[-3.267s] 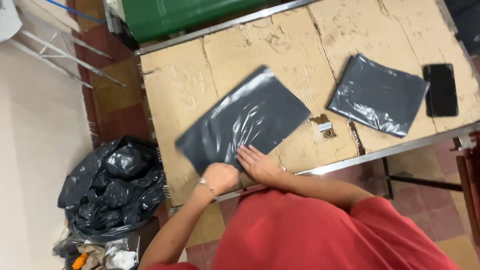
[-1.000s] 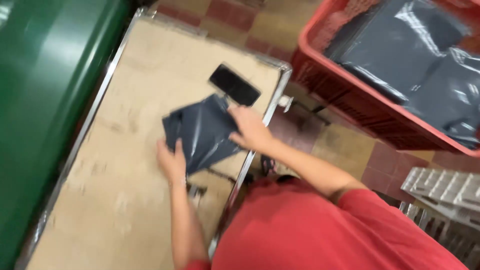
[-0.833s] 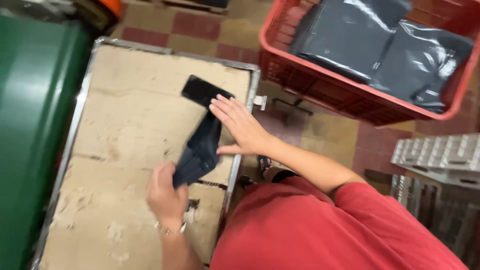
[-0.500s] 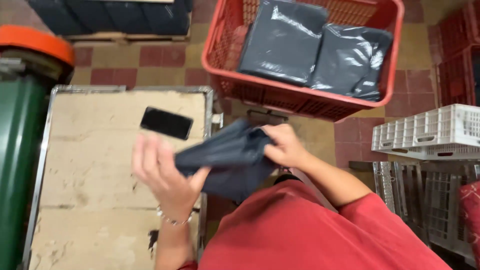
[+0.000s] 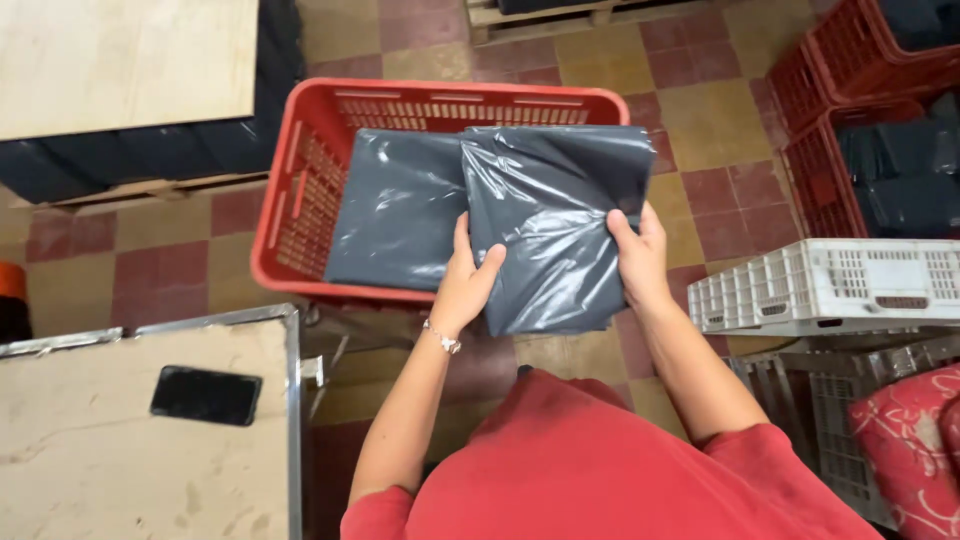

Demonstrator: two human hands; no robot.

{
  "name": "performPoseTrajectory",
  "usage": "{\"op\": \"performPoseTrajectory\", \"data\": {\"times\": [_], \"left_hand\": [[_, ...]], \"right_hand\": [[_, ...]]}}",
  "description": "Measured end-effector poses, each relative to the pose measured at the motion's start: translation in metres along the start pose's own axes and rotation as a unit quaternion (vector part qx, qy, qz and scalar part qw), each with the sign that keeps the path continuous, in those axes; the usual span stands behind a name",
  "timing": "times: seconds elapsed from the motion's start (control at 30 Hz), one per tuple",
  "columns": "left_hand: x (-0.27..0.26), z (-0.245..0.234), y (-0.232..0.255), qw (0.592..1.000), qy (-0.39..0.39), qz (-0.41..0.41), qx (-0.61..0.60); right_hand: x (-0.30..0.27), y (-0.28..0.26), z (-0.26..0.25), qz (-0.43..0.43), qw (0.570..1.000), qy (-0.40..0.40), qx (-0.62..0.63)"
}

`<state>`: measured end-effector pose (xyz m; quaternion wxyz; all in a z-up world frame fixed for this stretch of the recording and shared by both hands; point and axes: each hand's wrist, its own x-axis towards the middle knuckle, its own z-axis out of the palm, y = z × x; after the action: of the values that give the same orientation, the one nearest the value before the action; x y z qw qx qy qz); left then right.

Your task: Picking up plastic bags from a conveyor belt, folding them into neat rectangles, and placing them into a red plastic crate.

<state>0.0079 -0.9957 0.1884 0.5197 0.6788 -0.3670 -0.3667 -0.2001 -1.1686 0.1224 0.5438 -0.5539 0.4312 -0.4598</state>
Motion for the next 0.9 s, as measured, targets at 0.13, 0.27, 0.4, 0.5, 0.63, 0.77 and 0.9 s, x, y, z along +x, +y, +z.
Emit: {"op": "performPoseTrajectory", "data": {"times": [0.13,0.27,0.4,0.5,0.63,0.77,0.9], "left_hand": [[0.047,0.017,-0.018,0.987,0.012,-0.013,0.162],[0.065,0.027,-0.034,0.970,0.006,-0.032,0.239],[0.052,0.042,-0.039,0.882,0.061,0.091,0.458],[0.040,0.057,-0.050,0.780,0.095,0.237,0.572],[-0.004,0.074,-0.037,0.820,-0.113,0.271,0.491],[-0.017,0.073,-0.010,0.816,-0.225,0.175,0.503],[-0.011,0.084,-0.021,0.796,-0.296,0.070,0.523]], "right_hand": [[0.032,0.014,0.010,0.023,0.998,0.011,-0.050],[0.047,0.033,-0.008,0.058,0.986,-0.061,-0.141],[0.025,-0.055,-0.008,-0.049,0.894,-0.139,-0.423],[0.047,-0.064,0.001,-0.252,0.807,-0.145,-0.514],[0.083,-0.046,0.049,-0.366,0.704,-0.385,-0.471],[0.110,0.000,0.083,-0.242,0.634,-0.460,-0.572],[0.119,0.019,0.087,-0.185,0.616,-0.504,-0.577]]}}
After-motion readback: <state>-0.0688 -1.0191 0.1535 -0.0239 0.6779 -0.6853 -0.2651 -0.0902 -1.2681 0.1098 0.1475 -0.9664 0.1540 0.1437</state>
